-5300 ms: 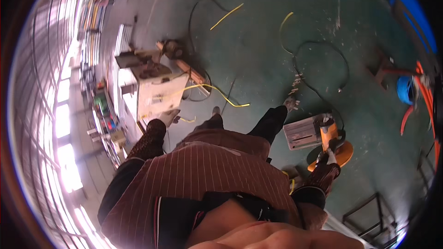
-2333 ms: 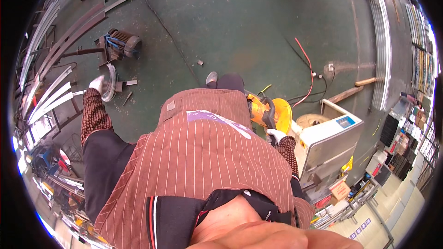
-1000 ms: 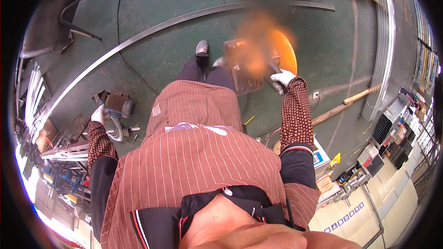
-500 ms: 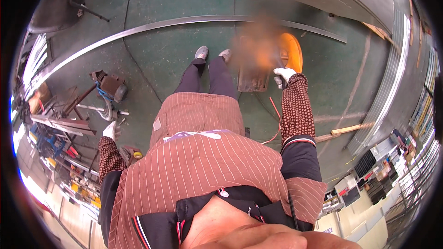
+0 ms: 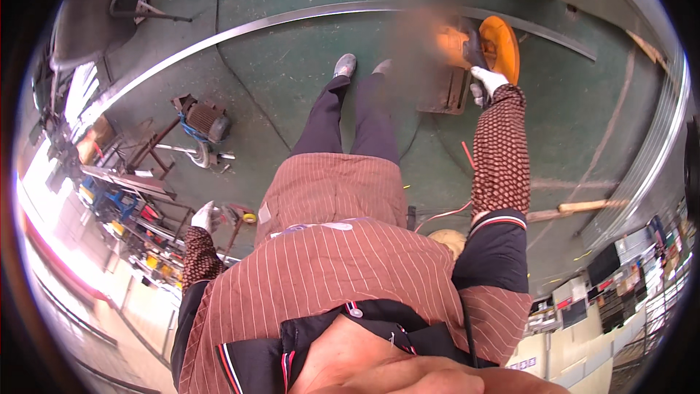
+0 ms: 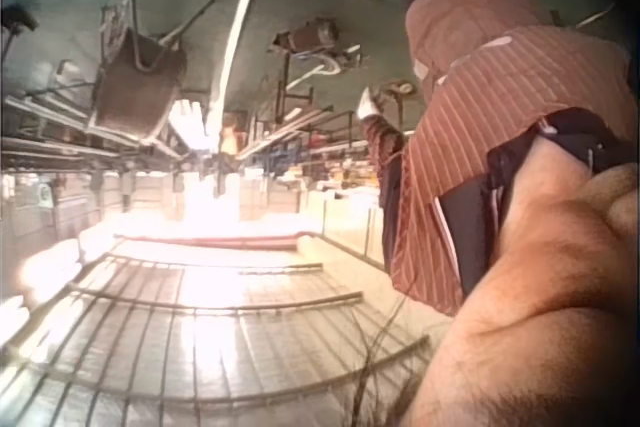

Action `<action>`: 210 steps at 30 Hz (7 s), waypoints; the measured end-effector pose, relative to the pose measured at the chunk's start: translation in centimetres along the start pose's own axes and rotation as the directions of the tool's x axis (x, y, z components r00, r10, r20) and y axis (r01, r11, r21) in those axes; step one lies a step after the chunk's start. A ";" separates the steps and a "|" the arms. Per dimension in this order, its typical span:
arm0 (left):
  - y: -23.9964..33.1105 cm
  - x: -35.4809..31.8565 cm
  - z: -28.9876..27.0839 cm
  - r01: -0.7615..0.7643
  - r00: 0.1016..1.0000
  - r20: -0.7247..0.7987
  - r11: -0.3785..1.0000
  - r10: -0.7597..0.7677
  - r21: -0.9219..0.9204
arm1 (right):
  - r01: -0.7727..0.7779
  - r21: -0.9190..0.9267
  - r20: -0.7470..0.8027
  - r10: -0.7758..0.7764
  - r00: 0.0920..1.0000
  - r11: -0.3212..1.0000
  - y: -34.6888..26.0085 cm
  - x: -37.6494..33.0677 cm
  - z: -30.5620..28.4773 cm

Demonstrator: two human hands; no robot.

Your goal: The recorder uses a chop saw to cut metal profiles and then organizes the cut pieces on the factory floor.

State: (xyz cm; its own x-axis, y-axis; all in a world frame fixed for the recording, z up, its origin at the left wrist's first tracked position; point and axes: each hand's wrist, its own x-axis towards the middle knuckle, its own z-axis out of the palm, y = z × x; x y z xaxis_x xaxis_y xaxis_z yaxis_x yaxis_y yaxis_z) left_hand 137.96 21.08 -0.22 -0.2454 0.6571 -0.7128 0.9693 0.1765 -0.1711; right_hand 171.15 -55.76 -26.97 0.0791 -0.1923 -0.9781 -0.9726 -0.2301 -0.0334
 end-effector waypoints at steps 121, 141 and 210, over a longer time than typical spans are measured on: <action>53.0 8.2 52.6 -0.658 -0.070 0.621 -0.504 0.781 0.559 | 0.315 -0.236 -0.817 -0.364 0.448 0.919 -1.7 -15.0 8.5; 44.3 -2.4 50.5 -0.821 -0.380 0.706 -0.569 0.598 0.040 | 0.735 0.347 -0.916 0.040 0.400 0.582 9.0 4.0 9.5; 65.3 -52.1 53.0 0.075 -0.760 0.649 -0.996 -0.030 0.042 | -0.177 0.351 0.234 0.097 0.967 0.919 -5.9 4.5 -2.9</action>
State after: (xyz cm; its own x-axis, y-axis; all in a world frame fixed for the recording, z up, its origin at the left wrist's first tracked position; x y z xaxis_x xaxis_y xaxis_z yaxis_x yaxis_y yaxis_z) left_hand 214.77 -40.44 -10.34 0.1666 -0.9804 0.1052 -0.9835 -0.1576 0.0886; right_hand 177.88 -58.00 -30.61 -0.0690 0.0144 -0.9975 -0.9850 0.1575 0.0704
